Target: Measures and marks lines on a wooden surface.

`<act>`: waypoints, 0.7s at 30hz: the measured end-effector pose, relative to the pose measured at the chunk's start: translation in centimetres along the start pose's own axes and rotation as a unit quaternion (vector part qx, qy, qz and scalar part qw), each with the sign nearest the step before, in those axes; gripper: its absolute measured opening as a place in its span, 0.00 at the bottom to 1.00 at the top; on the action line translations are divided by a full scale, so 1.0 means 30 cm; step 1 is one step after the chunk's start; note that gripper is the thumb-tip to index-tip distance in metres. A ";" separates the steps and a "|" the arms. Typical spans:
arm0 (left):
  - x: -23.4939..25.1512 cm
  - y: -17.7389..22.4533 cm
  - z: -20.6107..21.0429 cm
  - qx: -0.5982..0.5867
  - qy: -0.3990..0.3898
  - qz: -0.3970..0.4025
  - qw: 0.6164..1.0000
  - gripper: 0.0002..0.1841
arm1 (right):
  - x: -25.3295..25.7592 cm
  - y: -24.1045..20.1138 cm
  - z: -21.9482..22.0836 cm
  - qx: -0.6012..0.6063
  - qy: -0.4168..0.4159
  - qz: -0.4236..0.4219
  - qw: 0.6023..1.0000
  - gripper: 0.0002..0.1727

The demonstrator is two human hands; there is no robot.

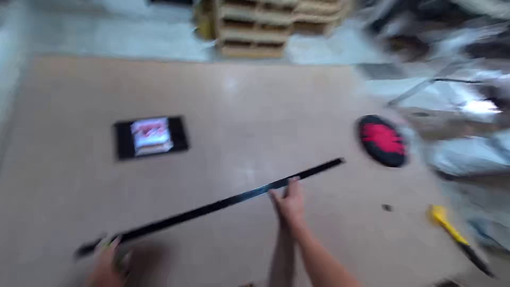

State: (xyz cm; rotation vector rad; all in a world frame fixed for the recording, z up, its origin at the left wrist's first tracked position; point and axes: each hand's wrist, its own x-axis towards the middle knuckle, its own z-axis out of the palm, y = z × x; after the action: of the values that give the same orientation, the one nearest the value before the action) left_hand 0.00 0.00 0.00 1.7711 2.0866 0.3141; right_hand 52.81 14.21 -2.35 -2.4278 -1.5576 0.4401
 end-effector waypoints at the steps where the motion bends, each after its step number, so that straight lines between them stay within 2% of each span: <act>1: -0.038 -0.040 0.035 0.000 0.020 -0.001 1.000 0.30 | -0.049 0.029 0.012 -0.006 -0.005 -0.018 1.000 0.60; 4: -0.168 -0.109 0.083 0.015 0.034 -0.048 0.998 0.28 | -0.125 0.120 0.060 -0.027 0.019 -0.063 0.997 0.62; 8: -0.267 -0.109 0.108 0.016 0.043 -0.074 0.996 0.26 | -0.143 0.171 0.081 -0.029 0.020 -0.063 0.997 0.66; 12: -0.258 -0.123 0.114 0.017 0.058 -0.055 0.997 0.26 | -0.140 0.193 0.110 -0.032 0.040 -0.068 0.996 0.67; 21: -0.120 -0.135 0.156 0.016 0.105 -0.020 0.994 0.29 | -0.065 0.186 0.121 -0.040 0.041 -0.036 0.998 0.69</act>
State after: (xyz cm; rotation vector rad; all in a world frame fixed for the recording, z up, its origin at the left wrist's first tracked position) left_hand -1.16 -4.61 -5.34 1.7805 2.2799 0.4768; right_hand 55.42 10.24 -7.40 -2.4060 -1.6513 0.2674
